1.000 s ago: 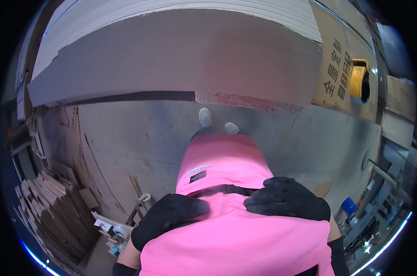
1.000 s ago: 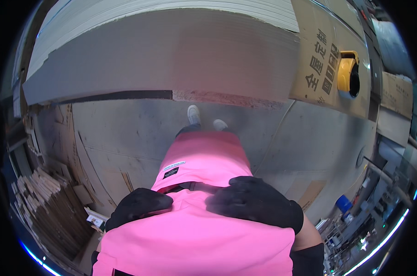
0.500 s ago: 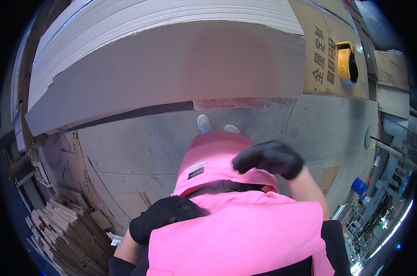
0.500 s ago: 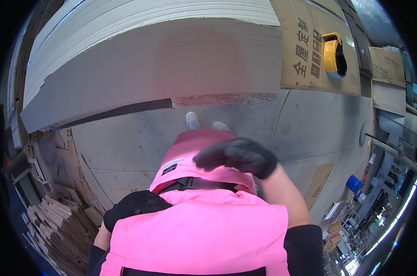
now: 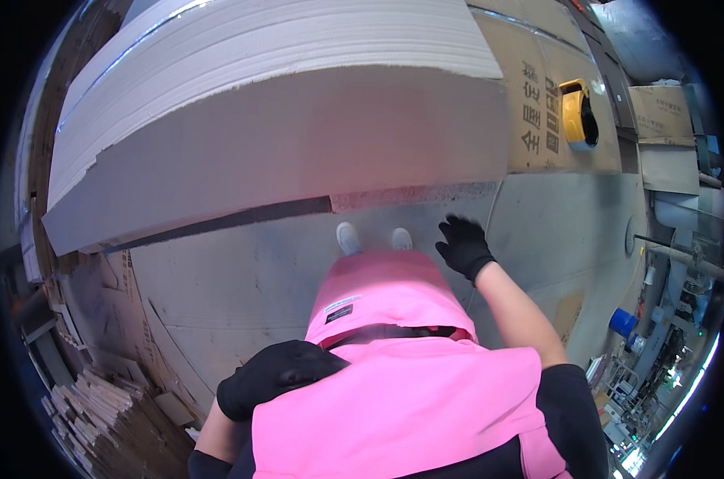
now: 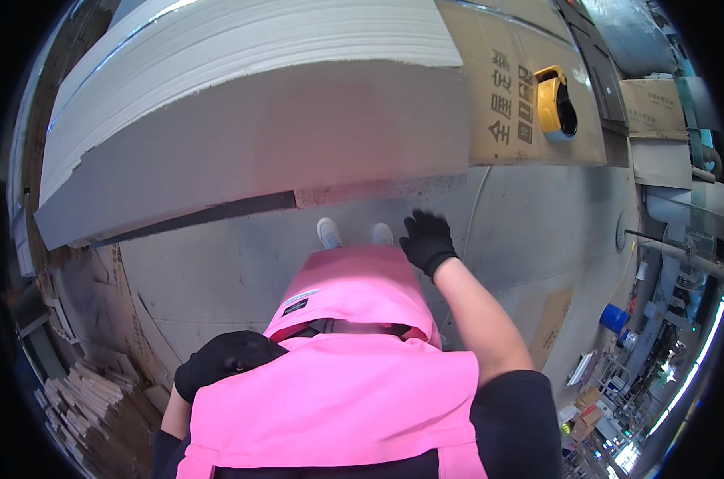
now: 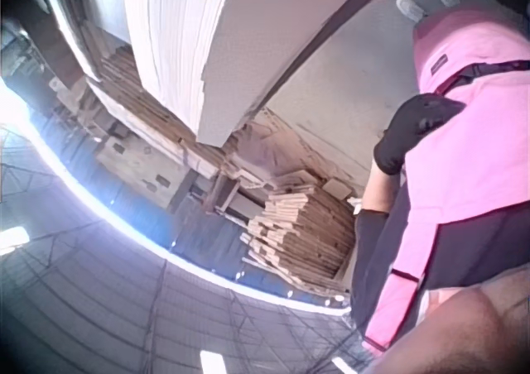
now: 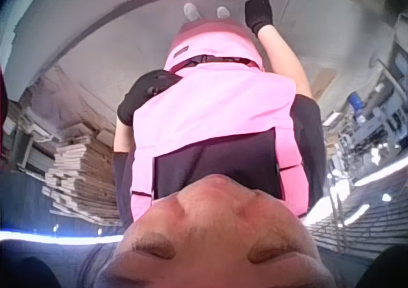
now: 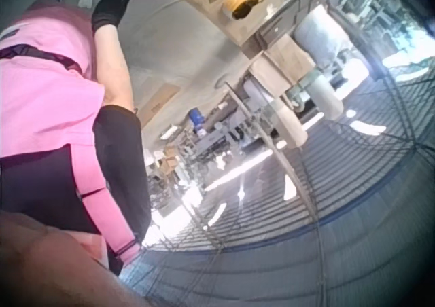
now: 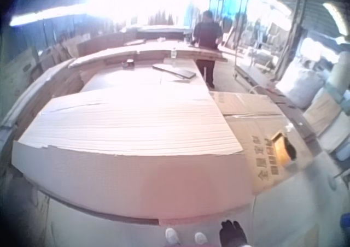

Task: The person handles large wooden panels, wipes surfaces with a cloth, uses a utility knife to trim edges, and applies tape to secure panels. They move panels between workstations and stack them with other components in a workshop setting.

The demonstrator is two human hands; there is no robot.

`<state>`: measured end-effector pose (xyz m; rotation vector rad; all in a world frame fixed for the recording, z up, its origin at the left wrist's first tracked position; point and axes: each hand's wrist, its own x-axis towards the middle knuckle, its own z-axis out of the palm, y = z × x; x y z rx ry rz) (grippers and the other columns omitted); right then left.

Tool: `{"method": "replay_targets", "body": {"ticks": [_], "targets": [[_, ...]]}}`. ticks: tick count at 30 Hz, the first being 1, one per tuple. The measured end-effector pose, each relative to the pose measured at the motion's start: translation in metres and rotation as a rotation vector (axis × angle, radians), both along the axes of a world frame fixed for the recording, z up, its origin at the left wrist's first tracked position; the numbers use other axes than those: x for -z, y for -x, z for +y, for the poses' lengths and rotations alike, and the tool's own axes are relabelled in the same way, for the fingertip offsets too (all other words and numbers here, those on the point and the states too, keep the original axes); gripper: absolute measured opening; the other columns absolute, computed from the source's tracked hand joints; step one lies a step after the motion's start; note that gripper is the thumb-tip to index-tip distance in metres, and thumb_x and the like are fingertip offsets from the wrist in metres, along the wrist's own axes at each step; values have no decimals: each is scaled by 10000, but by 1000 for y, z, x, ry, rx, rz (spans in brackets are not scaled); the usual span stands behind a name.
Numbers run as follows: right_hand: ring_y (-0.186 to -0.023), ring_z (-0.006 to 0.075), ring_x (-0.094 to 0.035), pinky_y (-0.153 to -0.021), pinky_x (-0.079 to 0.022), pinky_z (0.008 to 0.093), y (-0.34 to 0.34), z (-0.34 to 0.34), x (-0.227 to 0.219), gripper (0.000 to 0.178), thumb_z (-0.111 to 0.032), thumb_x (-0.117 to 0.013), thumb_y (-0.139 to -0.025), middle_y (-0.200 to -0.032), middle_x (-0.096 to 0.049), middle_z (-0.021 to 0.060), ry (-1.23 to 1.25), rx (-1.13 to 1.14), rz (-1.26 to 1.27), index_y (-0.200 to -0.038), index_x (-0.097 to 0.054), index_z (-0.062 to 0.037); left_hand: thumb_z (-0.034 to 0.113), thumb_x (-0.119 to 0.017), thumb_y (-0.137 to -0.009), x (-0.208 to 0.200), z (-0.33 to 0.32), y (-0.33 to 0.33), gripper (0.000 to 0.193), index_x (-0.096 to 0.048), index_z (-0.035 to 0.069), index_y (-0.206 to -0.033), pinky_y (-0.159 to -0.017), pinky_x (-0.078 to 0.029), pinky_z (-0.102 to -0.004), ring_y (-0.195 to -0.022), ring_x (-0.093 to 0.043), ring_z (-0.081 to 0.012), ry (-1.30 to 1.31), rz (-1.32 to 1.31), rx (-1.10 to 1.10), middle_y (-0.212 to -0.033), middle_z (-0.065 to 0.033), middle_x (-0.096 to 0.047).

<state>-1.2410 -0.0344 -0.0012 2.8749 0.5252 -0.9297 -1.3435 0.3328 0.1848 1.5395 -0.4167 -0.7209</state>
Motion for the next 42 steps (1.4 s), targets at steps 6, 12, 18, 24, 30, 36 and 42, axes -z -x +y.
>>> {"method": "replay_targets", "body": {"ticks": [6,12,18,24,30,36,42], "targets": [[-943,316,-651,-831,-509,374,-11,-98,-40,348,-278,-603,-893,-1056,-660,183,-567,302,196,-1146,-629,-41,234,-537,-928,5,-21,-31,313,-691,-3,-1063,-874,-485,-346,-1000,-636,-223,-1,295,-146,-1063,-133,-693],[-941,291,-660,-819,-509,369,-86,-171,-103,302,-240,-597,-905,-1013,-679,180,-901,616,-668,-1102,-638,-15,298,-488,-966,21,-49,-70,385,-651,-10,-1130,-884,-483,-351,-1010,-637,-222,-24,165,-512,-1101,-129,-679],[-890,373,-654,-775,-514,426,-212,-248,-104,680,-357,-628,-833,-953,-675,234,-705,777,-709,-1339,-414,44,266,-502,-983,14,-110,-83,347,-624,15,-1189,-878,-484,-328,-1011,-625,-177,-23,174,-633,-1104,-88,-672],[-1043,373,-615,-882,-496,438,-290,-258,-30,1048,-337,-773,-655,-1208,-606,203,-228,694,-630,-1497,-194,-105,139,-589,-944,3,-144,-78,311,-603,-25,-1208,-942,-467,-320,-1072,-608,-192,-137,152,-714,-1151,-124,-650],[-1167,340,-557,-973,-446,384,-314,-286,-34,1019,-85,-721,-701,-1329,-524,208,-905,751,-743,-1534,-134,-110,152,-568,-958,-8,-121,-77,305,-608,-22,-1204,-915,-471,-304,-1057,-609,-179,-275,42,-864,-1119,-118,-662],[-1296,235,-436,-1031,-401,346,-261,-132,-199,875,-105,-652,-828,-1494,-346,128,-1310,118,-285,-1542,-147,-116,218,-582,-952,-37,-73,-142,470,-491,-28,-1342,-976,-451,-345,-1143,-569,-220,48,9,-809,-1256,-143,-589],[-819,426,-627,-716,-500,444,-169,98,-259,918,-139,-804,-654,-970,-650,211,-1071,-569,-183,-1438,-348,5,291,-603,-932,-53,3,-177,688,-289,23,-1483,-1111,-295,-386,-1340,-378,-263,168,-253,-501,-1462,-157,-382]]}}
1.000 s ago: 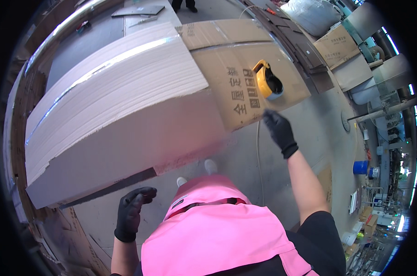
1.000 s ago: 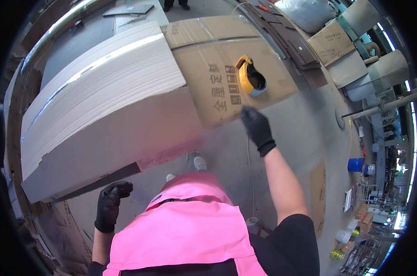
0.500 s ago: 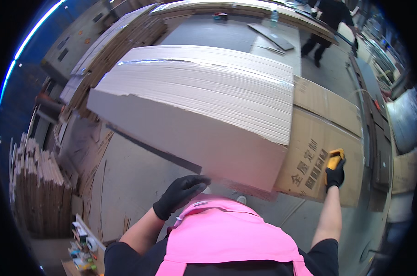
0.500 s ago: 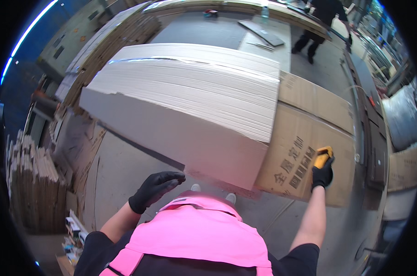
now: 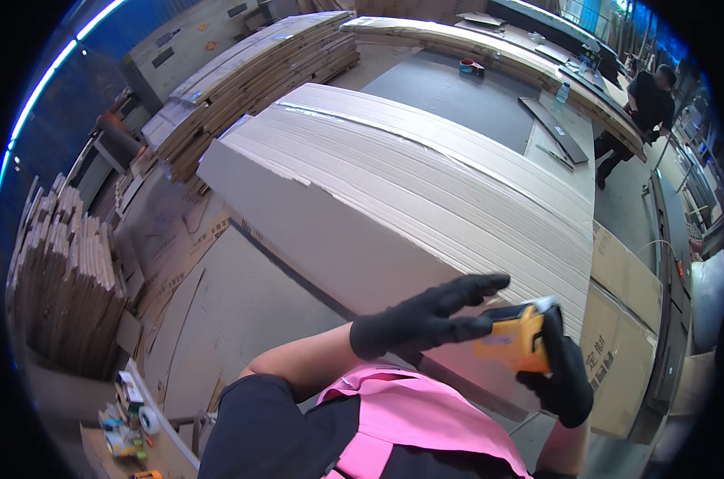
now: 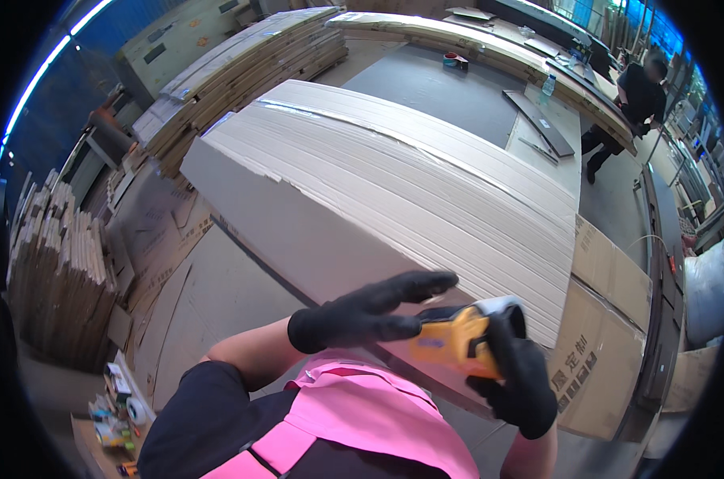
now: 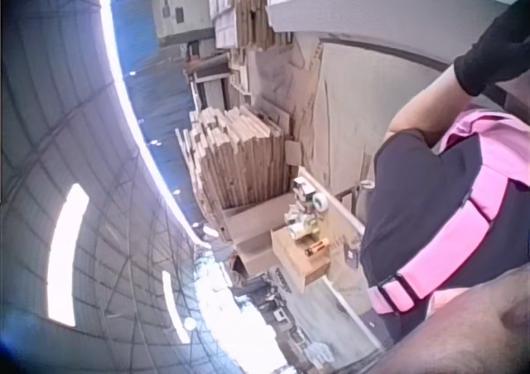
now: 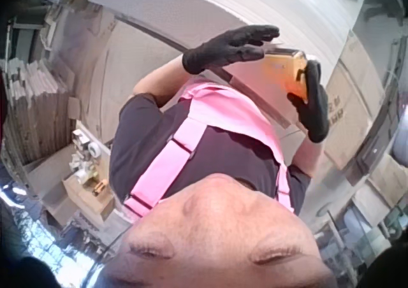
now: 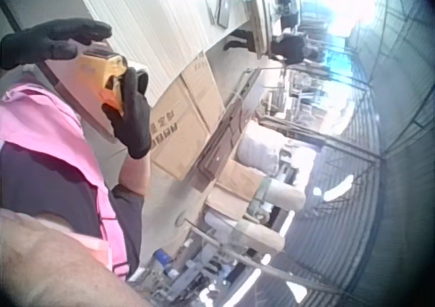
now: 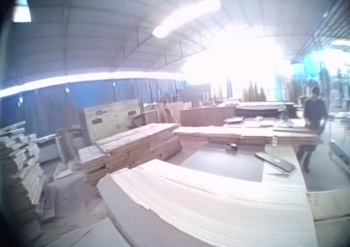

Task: The person handles large wooden panels, wipes surfaces with a cloth, uses a utility knife to trim edges, and applies tape to secure panels. They move panels between workstations and stack them with other components in a workshop setting.

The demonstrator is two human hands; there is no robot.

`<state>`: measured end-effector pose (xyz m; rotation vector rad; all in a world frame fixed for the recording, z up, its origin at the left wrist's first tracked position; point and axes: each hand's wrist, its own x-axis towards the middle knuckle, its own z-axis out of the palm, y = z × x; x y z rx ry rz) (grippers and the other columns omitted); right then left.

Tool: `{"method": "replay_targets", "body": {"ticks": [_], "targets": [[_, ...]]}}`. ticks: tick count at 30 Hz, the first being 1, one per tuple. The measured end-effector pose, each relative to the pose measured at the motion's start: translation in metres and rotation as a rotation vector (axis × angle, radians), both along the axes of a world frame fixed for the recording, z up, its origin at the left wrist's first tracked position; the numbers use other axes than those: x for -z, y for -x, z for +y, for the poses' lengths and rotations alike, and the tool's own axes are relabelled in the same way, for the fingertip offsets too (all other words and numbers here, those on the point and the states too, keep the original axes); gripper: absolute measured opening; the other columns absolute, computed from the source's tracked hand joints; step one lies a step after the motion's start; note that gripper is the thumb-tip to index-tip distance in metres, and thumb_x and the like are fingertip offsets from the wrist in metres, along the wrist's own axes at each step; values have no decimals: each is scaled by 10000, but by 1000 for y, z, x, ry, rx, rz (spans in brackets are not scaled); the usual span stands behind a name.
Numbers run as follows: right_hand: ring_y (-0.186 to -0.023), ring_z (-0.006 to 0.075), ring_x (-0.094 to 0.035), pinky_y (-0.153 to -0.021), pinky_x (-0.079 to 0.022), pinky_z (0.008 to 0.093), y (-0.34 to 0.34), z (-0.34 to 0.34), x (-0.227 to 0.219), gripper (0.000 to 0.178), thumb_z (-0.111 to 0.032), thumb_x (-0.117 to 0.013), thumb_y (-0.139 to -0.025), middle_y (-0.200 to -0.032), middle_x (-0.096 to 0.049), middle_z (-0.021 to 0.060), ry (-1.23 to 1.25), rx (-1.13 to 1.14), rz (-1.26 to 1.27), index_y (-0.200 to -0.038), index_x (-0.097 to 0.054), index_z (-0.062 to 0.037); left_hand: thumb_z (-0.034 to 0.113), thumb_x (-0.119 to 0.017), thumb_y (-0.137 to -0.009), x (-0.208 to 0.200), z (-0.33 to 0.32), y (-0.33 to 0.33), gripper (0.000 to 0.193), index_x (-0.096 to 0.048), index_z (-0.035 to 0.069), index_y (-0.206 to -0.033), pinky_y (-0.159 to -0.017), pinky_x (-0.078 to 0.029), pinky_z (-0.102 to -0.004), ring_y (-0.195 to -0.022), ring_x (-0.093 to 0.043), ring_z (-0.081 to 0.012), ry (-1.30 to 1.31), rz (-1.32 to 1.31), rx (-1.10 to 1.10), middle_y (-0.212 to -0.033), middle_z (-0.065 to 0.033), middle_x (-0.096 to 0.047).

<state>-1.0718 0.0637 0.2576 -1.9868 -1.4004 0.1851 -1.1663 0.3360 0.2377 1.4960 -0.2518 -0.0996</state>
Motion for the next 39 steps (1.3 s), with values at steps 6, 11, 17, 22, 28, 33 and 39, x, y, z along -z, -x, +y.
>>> {"method": "replay_targets", "body": {"ticks": [6,11,17,22,28,33,39], "targets": [[-876,424,-630,-746,-507,436,26,172,-16,861,-153,-801,-696,-998,-645,207,84,-138,127,-1411,-351,11,262,-566,-941,5,155,20,497,-485,12,-1363,-988,-415,-338,-1142,-555,-237,80,210,211,-1239,-134,-589],[-774,401,-646,-697,-512,437,37,229,-34,904,-49,-800,-651,-959,-655,192,361,-6,464,-1427,-338,-18,96,-540,-913,26,222,10,283,-606,33,-1181,-819,-501,-329,-914,-637,-303,-231,-569,105,-1057,-155,-640],[-973,218,-628,-858,-482,357,35,283,-4,853,-109,-747,-760,-1141,-637,144,197,36,767,-1486,-304,-53,128,-542,-863,73,270,19,257,-651,11,-1064,-801,-508,-341,-901,-642,-283,-473,-521,-242,-1028,-124,-664],[-1220,180,-485,-1029,-358,312,21,365,4,714,-108,-673,-851,-1344,-523,139,90,7,1135,-1470,-332,-7,154,-573,-843,78,461,51,214,-690,11,-951,-812,-516,-358,-883,-653,-285,-692,-327,-856,-965,-149,-685],[-1247,189,-464,-1051,-354,326,27,519,6,694,-105,-663,-880,-1371,-487,133,83,-34,1201,-1470,-317,10,220,-537,-925,75,743,91,274,-730,42,-848,-776,-524,-347,-809,-675,-280,-860,172,-1297,-908,-177,-693],[-1211,179,-487,-1019,-389,311,27,644,51,696,-98,-669,-882,-1373,-481,123,216,21,1234,-1476,-318,-9,300,-551,-905,155,837,100,307,-730,50,-884,-798,-503,-371,-867,-667,-308,-905,336,-1412,-914,-170,-695],[-1198,171,-499,-1012,-399,301,17,676,87,705,-114,-681,-875,-1350,-501,112,346,181,1280,-1476,-324,-19,323,-570,-895,227,845,80,276,-720,95,-938,-804,-505,-406,-906,-652,-328,-915,215,-1417,-959,-136,-693]]}}
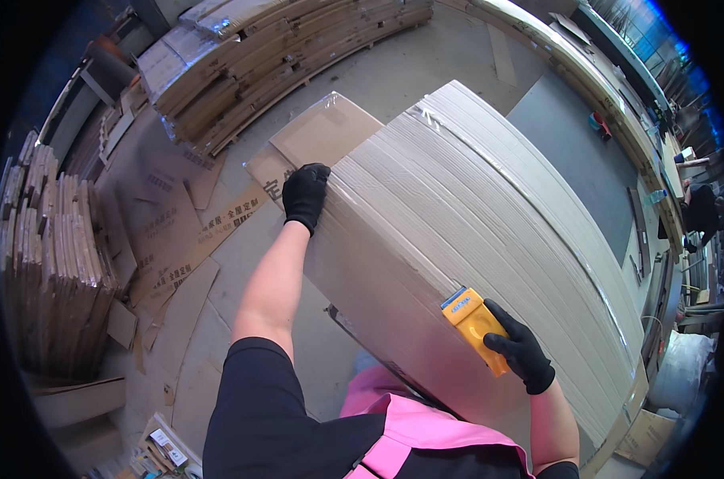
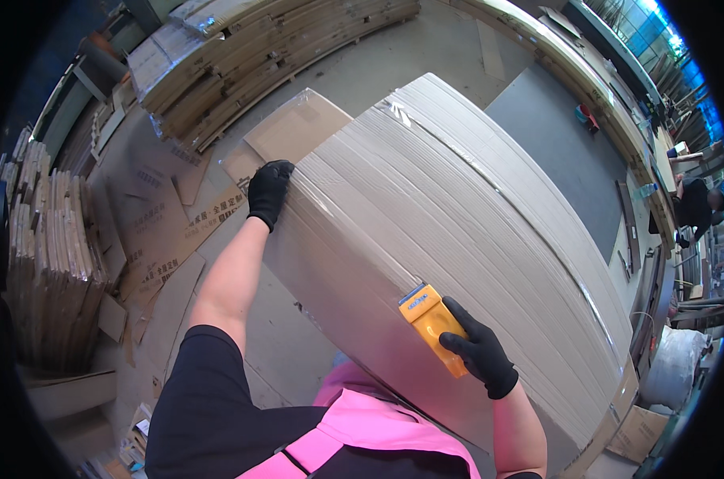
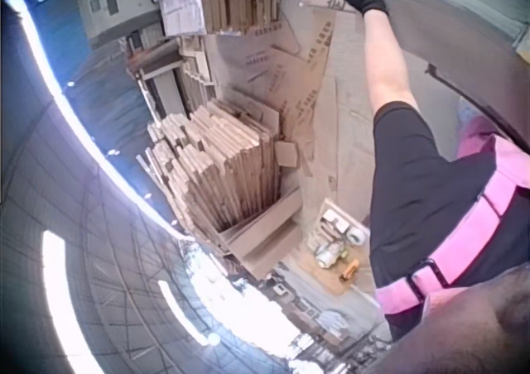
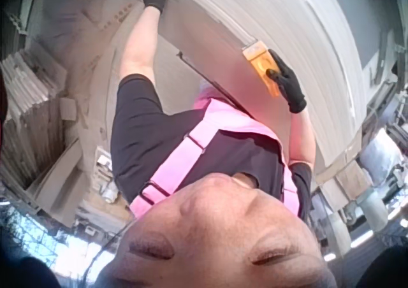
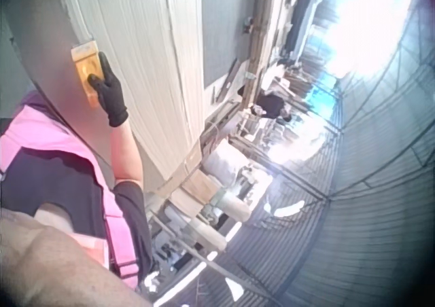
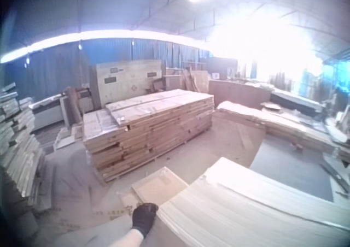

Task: The person handles large wooden panels, wipes surfaces with a cloth, uses a utility knife to trim edges, and applies tape to secure panels. They move panels between workstations and stack them with other components in a workshop setting.

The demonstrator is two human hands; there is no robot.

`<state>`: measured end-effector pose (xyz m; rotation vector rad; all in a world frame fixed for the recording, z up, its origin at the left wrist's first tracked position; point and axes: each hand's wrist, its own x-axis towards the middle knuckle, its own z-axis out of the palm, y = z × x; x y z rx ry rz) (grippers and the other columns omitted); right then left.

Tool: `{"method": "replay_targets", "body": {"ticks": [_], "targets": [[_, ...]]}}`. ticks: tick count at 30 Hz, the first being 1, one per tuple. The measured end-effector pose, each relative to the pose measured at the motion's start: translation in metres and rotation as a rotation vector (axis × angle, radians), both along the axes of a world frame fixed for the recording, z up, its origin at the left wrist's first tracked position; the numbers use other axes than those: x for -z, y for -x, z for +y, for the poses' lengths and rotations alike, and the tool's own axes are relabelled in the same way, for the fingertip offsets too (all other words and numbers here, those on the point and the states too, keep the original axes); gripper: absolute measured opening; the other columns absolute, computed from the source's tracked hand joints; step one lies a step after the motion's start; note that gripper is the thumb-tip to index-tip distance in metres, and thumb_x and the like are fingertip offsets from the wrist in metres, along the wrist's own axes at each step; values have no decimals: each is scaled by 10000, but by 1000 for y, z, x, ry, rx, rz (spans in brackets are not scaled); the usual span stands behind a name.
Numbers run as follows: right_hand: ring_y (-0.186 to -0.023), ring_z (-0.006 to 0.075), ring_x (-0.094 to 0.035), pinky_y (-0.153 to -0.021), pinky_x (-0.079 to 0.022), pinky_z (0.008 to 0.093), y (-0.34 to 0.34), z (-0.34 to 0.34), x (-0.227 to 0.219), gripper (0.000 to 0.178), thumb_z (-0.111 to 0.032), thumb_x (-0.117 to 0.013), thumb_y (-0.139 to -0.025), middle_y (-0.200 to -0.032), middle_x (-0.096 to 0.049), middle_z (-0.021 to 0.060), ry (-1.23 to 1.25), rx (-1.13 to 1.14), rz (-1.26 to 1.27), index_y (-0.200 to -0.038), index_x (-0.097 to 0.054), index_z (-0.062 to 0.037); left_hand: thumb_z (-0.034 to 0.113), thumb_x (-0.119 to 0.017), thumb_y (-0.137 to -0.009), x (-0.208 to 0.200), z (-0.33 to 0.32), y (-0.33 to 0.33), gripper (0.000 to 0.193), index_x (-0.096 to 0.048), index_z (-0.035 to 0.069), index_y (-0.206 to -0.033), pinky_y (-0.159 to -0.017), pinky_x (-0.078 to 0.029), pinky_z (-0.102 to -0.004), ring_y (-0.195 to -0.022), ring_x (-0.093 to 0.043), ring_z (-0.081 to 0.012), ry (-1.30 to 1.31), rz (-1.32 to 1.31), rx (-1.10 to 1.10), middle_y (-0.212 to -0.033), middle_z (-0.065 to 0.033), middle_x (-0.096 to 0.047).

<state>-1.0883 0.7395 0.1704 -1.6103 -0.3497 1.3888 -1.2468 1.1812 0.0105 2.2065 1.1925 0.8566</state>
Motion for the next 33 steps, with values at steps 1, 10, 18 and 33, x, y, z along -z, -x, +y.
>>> {"method": "replay_targets", "body": {"ticks": [1,10,18,33], "targets": [[-1197,170,-501,-1013,-398,301,-1,1,6,707,-119,-684,-874,-1347,-505,111,5,3,1,-1475,-326,-19,326,-568,-897,6,-1,-1,278,-717,97,-945,-802,-507,-409,-903,-653,-325,-20,42,3,-961,-129,-693],[-1186,165,-510,-1022,-385,298,-17,8,33,711,-172,-701,-864,-1341,-521,105,124,-24,-5,-1473,-353,-52,328,-597,-899,46,-11,0,352,-652,96,-1157,-839,-503,-398,-950,-644,-303,-14,299,66,-1051,-119,-681],[-1182,168,-511,-1028,-365,290,-25,7,39,696,-187,-701,-865,-1299,-561,95,179,-79,-40,-1471,-374,-86,148,-546,-894,21,8,0,529,-427,34,-1397,-893,-472,-430,-1050,-588,-359,-106,219,-72,-1142,-197,-618],[-1112,156,-558,-980,-416,290,-52,-47,-27,734,-261,-727,-839,-1276,-590,91,276,-304,-189,-1461,-386,-75,411,-567,-891,13,-197,-92,684,-323,191,-1491,-1171,-74,-512,-1454,-166,-316,-265,294,657,-1565,-153,-213]]}}
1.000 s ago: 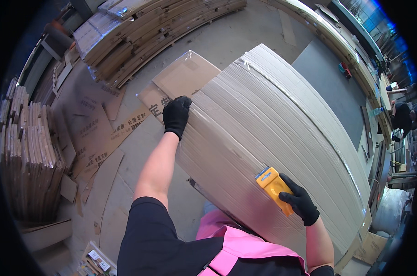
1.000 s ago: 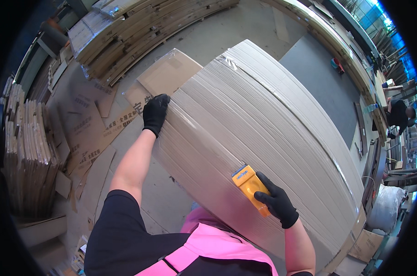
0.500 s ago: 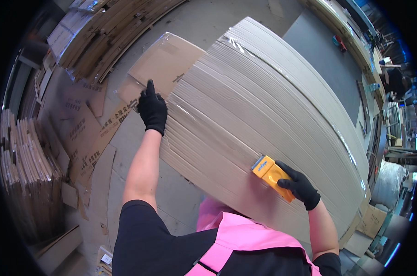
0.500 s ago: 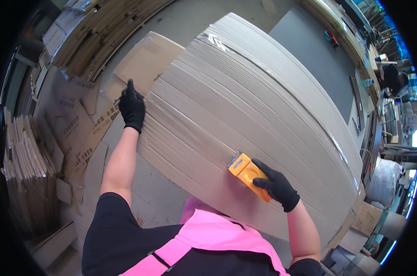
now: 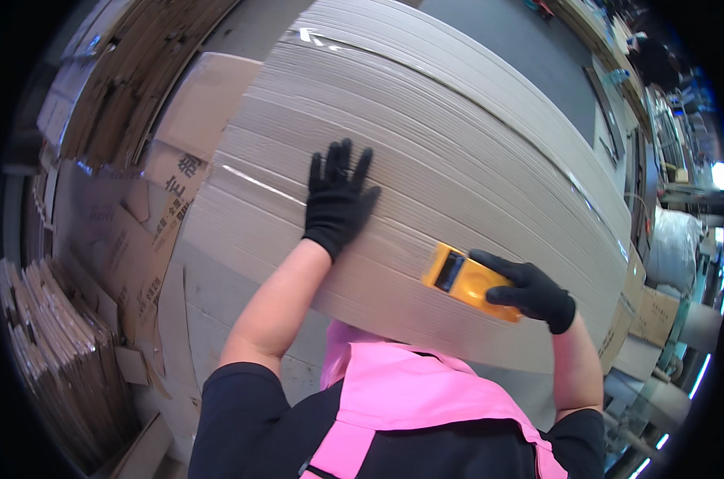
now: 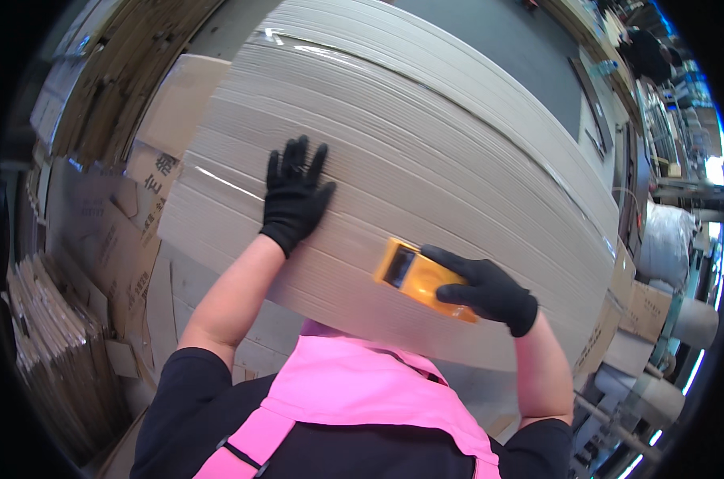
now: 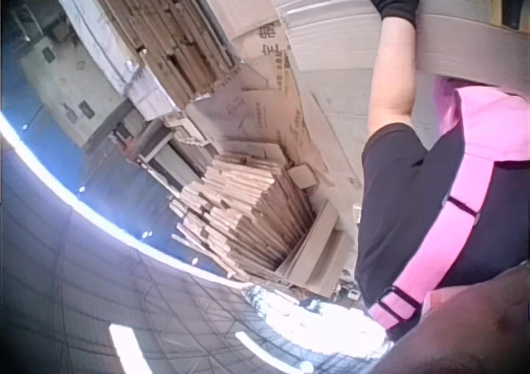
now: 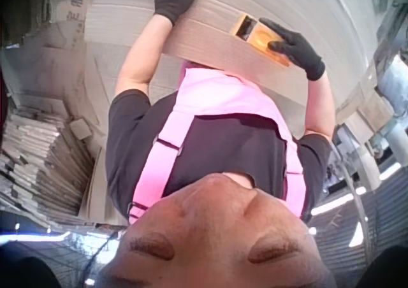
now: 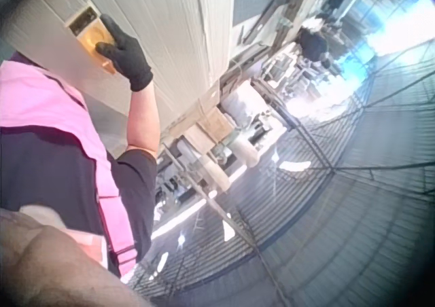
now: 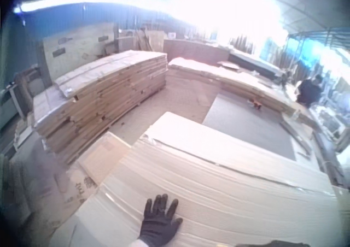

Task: The person handles large wooden panels, wipes surfaces with a cloth, uses a utility knife to trim edges, and applies tape to secure panels. They move panels between workstations and stack them with other components in a workshop setting.

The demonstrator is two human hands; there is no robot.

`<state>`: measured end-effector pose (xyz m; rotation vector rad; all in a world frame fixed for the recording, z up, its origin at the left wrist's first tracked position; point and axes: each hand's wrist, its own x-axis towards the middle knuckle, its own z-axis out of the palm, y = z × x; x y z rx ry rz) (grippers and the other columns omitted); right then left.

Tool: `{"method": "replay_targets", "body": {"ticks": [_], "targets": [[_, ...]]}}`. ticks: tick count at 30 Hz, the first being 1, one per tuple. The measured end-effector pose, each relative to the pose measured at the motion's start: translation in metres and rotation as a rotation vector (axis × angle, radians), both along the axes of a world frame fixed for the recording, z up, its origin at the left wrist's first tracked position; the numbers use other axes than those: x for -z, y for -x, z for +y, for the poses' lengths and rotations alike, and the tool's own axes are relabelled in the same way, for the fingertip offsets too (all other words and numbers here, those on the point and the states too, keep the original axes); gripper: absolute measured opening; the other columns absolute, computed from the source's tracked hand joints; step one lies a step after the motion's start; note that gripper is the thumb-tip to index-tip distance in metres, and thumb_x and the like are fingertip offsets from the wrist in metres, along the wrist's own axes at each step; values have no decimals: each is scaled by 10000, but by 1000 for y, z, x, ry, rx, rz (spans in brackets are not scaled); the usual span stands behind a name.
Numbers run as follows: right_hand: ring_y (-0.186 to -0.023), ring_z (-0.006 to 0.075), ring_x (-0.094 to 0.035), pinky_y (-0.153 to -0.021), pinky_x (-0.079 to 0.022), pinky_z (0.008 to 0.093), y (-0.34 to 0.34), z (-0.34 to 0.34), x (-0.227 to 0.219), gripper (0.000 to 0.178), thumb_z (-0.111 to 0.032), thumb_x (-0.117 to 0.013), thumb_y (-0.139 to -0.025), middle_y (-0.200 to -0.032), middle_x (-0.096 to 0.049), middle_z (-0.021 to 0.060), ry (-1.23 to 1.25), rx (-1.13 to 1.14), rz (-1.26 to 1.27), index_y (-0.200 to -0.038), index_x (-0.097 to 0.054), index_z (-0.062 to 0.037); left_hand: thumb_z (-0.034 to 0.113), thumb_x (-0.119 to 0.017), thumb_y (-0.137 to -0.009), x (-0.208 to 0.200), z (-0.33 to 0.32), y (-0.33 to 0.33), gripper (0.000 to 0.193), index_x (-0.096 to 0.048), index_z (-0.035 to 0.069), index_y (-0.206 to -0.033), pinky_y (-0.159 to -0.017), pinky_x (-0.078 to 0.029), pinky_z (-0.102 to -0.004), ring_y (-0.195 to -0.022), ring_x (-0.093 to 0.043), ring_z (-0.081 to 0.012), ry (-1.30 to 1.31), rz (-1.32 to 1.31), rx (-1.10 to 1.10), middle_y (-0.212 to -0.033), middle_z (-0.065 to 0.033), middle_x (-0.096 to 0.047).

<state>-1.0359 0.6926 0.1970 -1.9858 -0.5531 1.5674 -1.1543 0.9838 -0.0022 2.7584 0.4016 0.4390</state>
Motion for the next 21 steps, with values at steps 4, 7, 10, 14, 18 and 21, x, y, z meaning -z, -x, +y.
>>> {"method": "replay_targets", "body": {"ticks": [4,7,10,14,18,21], "targets": [[-536,103,-536,-569,-465,259,-12,-58,-32,655,-293,-702,-829,-789,-653,60,295,-24,-155,-1434,-458,-232,409,-549,-905,-11,-1,-2,704,-268,189,-1512,-1174,-59,-505,-1462,-140,-311,-27,114,-32,-1576,-155,-178],[-693,143,-583,-725,-483,284,-14,-78,-20,656,-296,-722,-812,-890,-674,87,283,-30,-146,-1413,-485,-184,403,-544,-914,-8,-3,-2,692,-272,184,-1511,-1175,-66,-488,-1461,-142,-305,-95,113,-28,-1573,-151,-189],[-930,173,-611,-891,-460,308,-13,-85,6,656,-293,-735,-811,-1079,-677,112,241,-9,-129,-1406,-494,-158,430,-559,-898,3,1,-1,704,-281,213,-1507,-1167,-91,-511,-1453,-160,-307,-122,112,-35,-1570,-144,-192],[-1042,177,-585,-953,-434,308,-17,-92,33,643,-277,-744,-812,-1176,-649,106,183,31,-80,-1392,-507,-129,427,-568,-893,4,7,1,710,-282,213,-1507,-1164,-100,-509,-1452,-159,-310,-173,94,-47,-1569,-141,-192],[-1024,161,-579,-925,-445,298,-25,-92,49,633,-270,-757,-808,-1156,-651,103,98,78,-11,-1372,-526,-98,378,-576,-900,-15,-29,-8,694,-293,182,-1503,-1165,-127,-483,-1442,-190,-304,-202,11,-75,-1555,-149,-225],[-945,148,-585,-867,-459,284,-26,-92,54,622,-267,-749,-816,-1079,-667,91,109,119,24,-1373,-527,-101,359,-568,-906,-16,-119,-26,688,-287,167,-1504,-1164,-140,-481,-1438,-196,-313,-58,-20,-10,-1549,-148,-237]]}}
